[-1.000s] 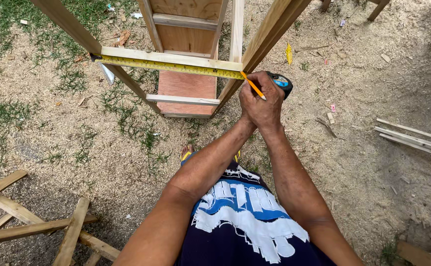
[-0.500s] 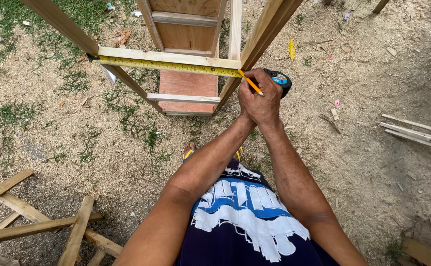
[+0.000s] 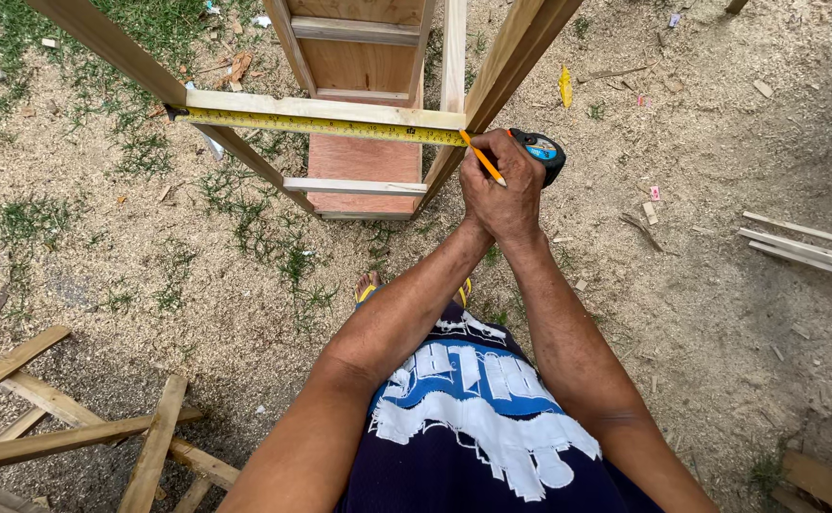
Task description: The person hammers nails into a wooden frame structure, holding nails against the wood and driving them in with a claw hammer. They then use a tape measure and pencil to mark measurements on the frame boards, and resume hammering nails into the frame.
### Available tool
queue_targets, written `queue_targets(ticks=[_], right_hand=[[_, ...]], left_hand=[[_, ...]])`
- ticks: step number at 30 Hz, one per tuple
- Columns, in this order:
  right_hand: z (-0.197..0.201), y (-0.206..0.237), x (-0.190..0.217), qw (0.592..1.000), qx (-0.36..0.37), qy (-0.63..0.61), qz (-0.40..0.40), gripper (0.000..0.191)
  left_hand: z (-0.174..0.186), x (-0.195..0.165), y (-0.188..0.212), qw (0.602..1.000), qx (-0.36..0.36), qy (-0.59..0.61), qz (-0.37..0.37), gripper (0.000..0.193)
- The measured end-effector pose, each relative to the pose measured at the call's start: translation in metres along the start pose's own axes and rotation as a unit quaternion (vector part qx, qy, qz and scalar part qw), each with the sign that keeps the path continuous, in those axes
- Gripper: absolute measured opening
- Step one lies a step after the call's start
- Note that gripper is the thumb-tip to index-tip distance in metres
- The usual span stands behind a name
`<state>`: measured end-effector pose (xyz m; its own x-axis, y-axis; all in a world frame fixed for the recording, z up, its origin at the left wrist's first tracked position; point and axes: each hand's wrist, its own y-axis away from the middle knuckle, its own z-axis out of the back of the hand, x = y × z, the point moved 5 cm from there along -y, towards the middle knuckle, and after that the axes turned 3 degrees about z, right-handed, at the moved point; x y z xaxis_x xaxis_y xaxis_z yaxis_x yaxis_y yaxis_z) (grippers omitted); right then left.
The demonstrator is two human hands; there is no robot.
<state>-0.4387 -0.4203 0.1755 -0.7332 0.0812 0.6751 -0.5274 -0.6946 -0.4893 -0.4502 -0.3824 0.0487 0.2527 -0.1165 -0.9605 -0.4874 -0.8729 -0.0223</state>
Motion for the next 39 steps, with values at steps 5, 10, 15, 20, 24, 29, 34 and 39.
queue_targets(ticks=[5,10,15,20,24,29,34,39], right_hand=[[0.001,0.000,0.001,1.000,0.000,-0.003,-0.009,0.012],[0.001,-0.001,-0.001,1.000,0.004,-0.007,-0.015,0.012],[0.008,0.000,0.001,1.000,-0.005,0.001,-0.008,0.014],[0.019,0.007,0.009,0.998,-0.064,0.013,0.017,0.016],[0.021,0.009,0.005,0.997,-0.073,-0.007,0.000,0.014],[0.020,0.014,0.003,0.997,-0.071,-0.031,0.009,0.015],[0.021,0.019,0.010,0.997,-0.068,-0.024,0.030,0.014],[0.047,0.033,0.013,0.986,-0.107,-0.121,0.030,0.014]], left_hand=[[-0.001,0.007,0.002,1.000,0.008,-0.012,-0.005,0.033],[-0.004,0.027,0.003,0.986,0.016,0.139,0.092,0.030],[-0.010,0.026,0.002,0.953,0.043,0.274,0.122,0.028],[-0.008,0.004,0.001,0.989,0.054,0.135,0.006,0.032],[-0.010,0.021,0.001,0.927,0.032,0.331,0.173,0.034],[-0.003,0.036,0.003,0.920,0.010,0.347,0.180,0.030],[0.003,0.030,0.025,0.987,-0.010,0.139,0.085,0.029],[-0.001,0.002,0.050,0.998,0.018,0.045,0.051,0.034]])
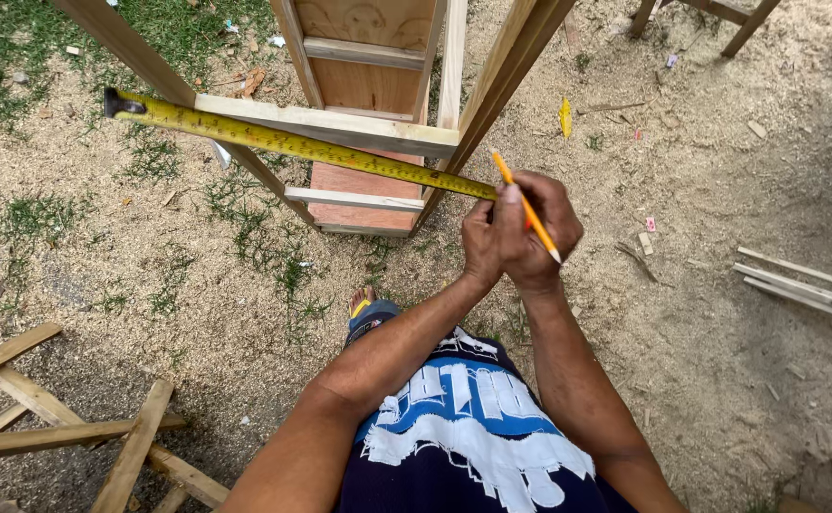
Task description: The person hammers nails into a wooden frame structure, holding nails against the wood and driving them in with a claw hammer. They then use a tape measure and pencil to mark measurements on the frame boards, and resume hammering nails into the frame.
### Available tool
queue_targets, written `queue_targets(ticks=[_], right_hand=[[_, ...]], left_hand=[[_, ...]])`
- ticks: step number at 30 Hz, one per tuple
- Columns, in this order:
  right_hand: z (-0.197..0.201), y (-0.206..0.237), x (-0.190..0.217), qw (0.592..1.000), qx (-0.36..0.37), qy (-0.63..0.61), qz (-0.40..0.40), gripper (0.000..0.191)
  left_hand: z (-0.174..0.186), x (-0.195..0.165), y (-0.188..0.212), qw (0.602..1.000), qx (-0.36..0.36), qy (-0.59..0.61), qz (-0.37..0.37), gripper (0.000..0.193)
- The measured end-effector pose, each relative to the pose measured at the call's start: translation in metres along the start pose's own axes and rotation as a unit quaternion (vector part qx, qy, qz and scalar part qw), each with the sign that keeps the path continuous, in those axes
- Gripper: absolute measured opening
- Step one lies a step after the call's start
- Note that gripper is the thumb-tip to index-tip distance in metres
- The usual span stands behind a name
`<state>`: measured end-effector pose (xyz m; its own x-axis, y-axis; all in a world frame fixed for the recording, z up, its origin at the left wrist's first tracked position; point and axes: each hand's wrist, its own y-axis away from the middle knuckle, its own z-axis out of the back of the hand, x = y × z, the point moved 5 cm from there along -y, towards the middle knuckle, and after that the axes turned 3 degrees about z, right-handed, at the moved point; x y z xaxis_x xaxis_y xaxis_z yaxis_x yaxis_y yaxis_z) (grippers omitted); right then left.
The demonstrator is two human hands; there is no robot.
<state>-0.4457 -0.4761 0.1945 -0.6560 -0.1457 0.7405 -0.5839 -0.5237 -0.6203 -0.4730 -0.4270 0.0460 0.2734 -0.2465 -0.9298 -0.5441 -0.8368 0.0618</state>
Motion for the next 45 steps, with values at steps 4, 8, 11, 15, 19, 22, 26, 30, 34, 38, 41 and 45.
queue_targets(ticks=[4,8,11,15,19,22,26,30,34,38,41,45], right_hand=[[0.029,0.005,0.005,0.996,-0.056,-0.063,0.042,0.029],[0.052,0.007,-0.002,0.982,-0.159,-0.076,0.075,0.042],[0.068,0.010,-0.012,0.975,-0.209,-0.058,0.053,0.041],[0.101,0.014,-0.025,0.975,-0.221,0.004,0.022,0.040],[0.151,0.013,-0.042,0.965,-0.253,0.074,-0.007,0.035],[0.187,0.012,-0.058,0.963,-0.259,0.071,-0.030,0.031],[0.216,0.009,-0.077,0.966,-0.225,0.110,-0.068,0.022],[0.224,-0.004,-0.102,0.962,-0.201,0.150,-0.107,0.015],[0.202,-0.057,-0.132,0.972,-0.134,0.181,-0.073,0.014],[0.140,-0.139,-0.159,0.982,-0.001,0.187,0.039,0.017],[0.077,-0.203,-0.179,0.977,0.111,0.141,0.116,0.025],[0.010,-0.260,-0.216,0.959,0.232,0.119,0.109,0.027]], left_hand=[[-0.004,-0.011,0.012,0.997,0.038,-0.067,0.019,0.038],[-0.019,-0.016,0.031,0.975,0.146,-0.159,-0.060,0.031],[-0.037,-0.012,0.041,0.947,0.203,-0.207,-0.137,0.026],[-0.074,0.012,0.036,0.930,0.252,-0.250,-0.094,0.026],[-0.117,0.039,0.029,0.929,0.258,-0.266,-0.014,0.029],[-0.149,0.060,0.032,0.938,0.276,-0.200,0.070,0.030],[-0.178,0.086,0.023,0.964,0.203,-0.111,0.134,0.033],[-0.186,0.107,-0.025,0.978,0.090,0.019,0.186,0.034],[-0.185,0.101,-0.102,0.989,-0.001,0.079,0.128,0.035],[-0.186,0.091,-0.168,0.973,-0.020,0.193,0.127,0.032],[-0.174,0.077,-0.227,0.968,-0.039,0.232,0.087,0.027],[-0.137,0.065,-0.297,0.965,-0.109,0.239,-0.002,0.031]])
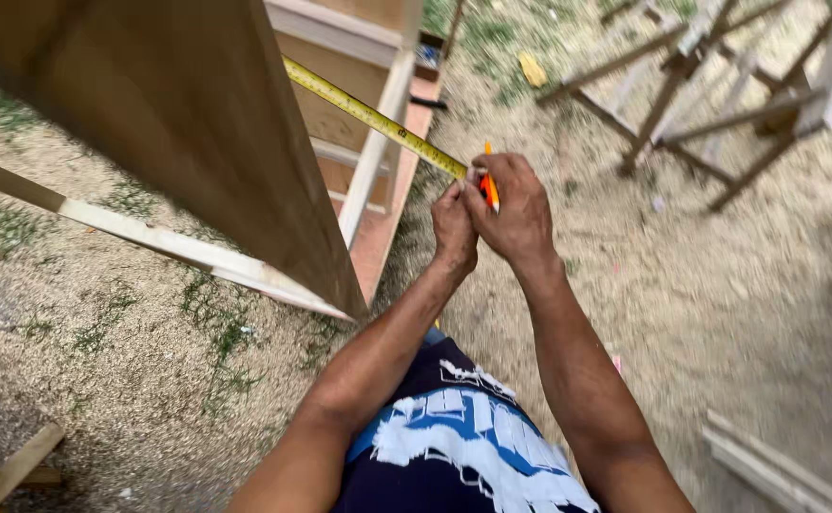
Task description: The person hammers nails into a wooden frame structure, holding nails against the wood and driving them in with a claw hammer. They then use a tape measure and pencil to mark measurements on the frame boards, and resume hammering nails into the frame.
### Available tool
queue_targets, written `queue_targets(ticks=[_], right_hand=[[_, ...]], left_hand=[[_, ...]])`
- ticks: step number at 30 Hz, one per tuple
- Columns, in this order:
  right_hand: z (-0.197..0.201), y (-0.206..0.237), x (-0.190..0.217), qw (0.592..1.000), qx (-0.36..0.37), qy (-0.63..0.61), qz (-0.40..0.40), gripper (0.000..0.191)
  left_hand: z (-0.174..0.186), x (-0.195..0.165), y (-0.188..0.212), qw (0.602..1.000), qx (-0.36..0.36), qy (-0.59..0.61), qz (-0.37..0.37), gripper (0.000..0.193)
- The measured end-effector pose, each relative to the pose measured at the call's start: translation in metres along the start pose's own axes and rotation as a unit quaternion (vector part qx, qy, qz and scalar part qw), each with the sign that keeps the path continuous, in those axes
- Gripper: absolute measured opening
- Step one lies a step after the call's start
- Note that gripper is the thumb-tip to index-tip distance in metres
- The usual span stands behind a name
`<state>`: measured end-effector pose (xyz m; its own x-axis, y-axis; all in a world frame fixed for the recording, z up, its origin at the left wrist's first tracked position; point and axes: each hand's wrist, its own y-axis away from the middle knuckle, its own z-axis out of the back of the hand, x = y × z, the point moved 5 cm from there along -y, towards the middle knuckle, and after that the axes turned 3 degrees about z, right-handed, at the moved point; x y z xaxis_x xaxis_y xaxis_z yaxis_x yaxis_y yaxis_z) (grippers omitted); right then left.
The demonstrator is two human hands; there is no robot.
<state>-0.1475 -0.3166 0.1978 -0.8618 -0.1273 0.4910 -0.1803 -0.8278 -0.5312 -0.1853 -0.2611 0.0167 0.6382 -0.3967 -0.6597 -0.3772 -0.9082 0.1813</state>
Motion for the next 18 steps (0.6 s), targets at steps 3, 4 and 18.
queue_targets(ticks=[3,4,18], right_hand=[[-0.020,-0.033,-0.021,0.998,0.044,-0.038,0.022,0.027],[-0.025,-0.044,-0.029,0.997,0.058,-0.044,0.022,0.027],[-0.090,-0.160,-0.077,0.978,0.159,-0.125,0.051,0.039]], left_hand=[[0.004,-0.012,-0.045,0.999,-0.034,-0.008,-0.011,0.035],[0.002,-0.016,-0.057,0.999,-0.043,-0.003,-0.006,0.037],[0.018,-0.077,-0.164,0.990,-0.139,-0.018,-0.033,0.036]])
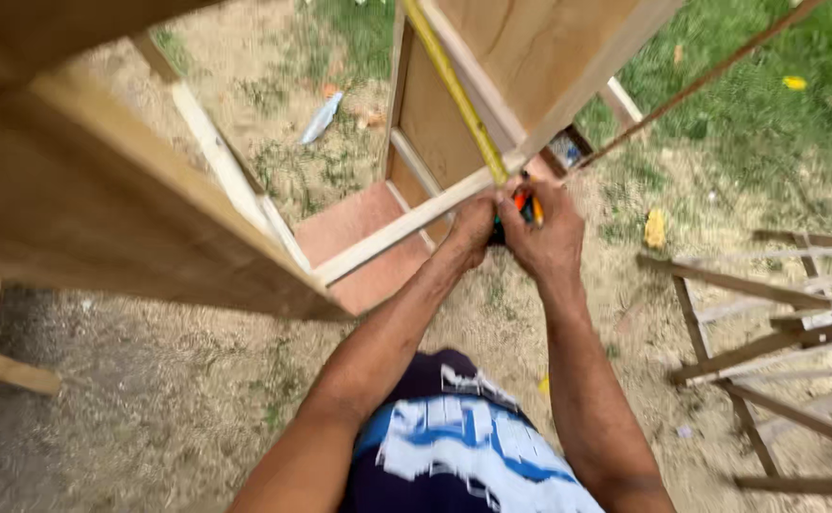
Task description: The person hammers nails into a wooden frame structure, holding nails against the wood and driving them in with a claw hammer. They then use a tape measure and pencil to mark measurements on the frame boards, and resume hammering nails into the frame.
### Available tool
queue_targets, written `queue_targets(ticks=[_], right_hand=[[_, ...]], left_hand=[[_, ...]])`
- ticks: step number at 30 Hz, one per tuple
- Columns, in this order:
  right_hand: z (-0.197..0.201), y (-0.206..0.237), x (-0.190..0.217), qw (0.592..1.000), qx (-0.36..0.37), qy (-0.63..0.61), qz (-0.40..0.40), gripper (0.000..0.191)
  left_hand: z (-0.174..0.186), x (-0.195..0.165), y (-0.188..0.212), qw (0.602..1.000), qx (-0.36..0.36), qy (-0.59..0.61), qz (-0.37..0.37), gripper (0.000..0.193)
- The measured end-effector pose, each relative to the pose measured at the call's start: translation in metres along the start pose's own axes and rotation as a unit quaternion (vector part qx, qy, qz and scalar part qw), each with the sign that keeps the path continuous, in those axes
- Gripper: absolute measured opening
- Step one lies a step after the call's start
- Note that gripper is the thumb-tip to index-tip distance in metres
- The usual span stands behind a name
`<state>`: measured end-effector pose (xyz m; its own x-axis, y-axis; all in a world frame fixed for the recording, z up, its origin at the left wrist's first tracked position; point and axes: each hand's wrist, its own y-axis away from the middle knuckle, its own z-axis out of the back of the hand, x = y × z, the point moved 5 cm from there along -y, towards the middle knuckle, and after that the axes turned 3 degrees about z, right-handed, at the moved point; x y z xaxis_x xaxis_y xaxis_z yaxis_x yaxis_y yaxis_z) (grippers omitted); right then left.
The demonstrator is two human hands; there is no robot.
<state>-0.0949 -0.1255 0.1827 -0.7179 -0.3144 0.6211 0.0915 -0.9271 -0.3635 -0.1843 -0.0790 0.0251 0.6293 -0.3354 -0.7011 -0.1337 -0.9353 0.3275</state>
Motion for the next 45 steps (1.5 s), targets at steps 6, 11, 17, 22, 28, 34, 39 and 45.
queue_targets(ticks=[6,11,17,22,28,34,39,45], right_hand=[[-0.002,-0.015,-0.028,0.999,0.035,0.005,-0.008,0.037],[0.004,-0.018,-0.039,1.000,0.018,-0.007,0.014,0.037],[0.011,-0.014,-0.057,0.999,0.018,-0.013,-0.031,0.040],[0.015,-0.015,-0.063,0.999,0.012,-0.017,-0.043,0.041],[0.022,-0.019,-0.068,0.996,0.016,0.011,-0.088,0.042],[0.023,-0.019,-0.063,0.994,0.002,-0.002,-0.109,0.040],[0.022,-0.019,-0.061,0.993,-0.014,-0.009,-0.115,0.039],[0.021,-0.019,-0.062,0.994,-0.024,-0.002,-0.106,0.037]], left_hand=[[-0.010,0.005,-0.009,0.995,-0.070,-0.042,0.062,0.046],[-0.019,0.016,-0.014,0.997,-0.059,-0.019,0.052,0.044],[-0.027,0.025,-0.021,0.998,-0.037,-0.005,0.045,0.040],[-0.035,0.024,-0.022,0.998,-0.031,-0.008,0.049,0.043],[-0.045,0.026,-0.030,0.998,-0.034,-0.012,0.043,0.044],[-0.047,0.028,-0.035,0.997,-0.053,-0.019,0.056,0.042],[-0.048,0.026,-0.031,0.996,-0.055,-0.025,0.069,0.043],[-0.051,0.022,-0.030,0.997,-0.039,-0.013,0.059,0.044]])
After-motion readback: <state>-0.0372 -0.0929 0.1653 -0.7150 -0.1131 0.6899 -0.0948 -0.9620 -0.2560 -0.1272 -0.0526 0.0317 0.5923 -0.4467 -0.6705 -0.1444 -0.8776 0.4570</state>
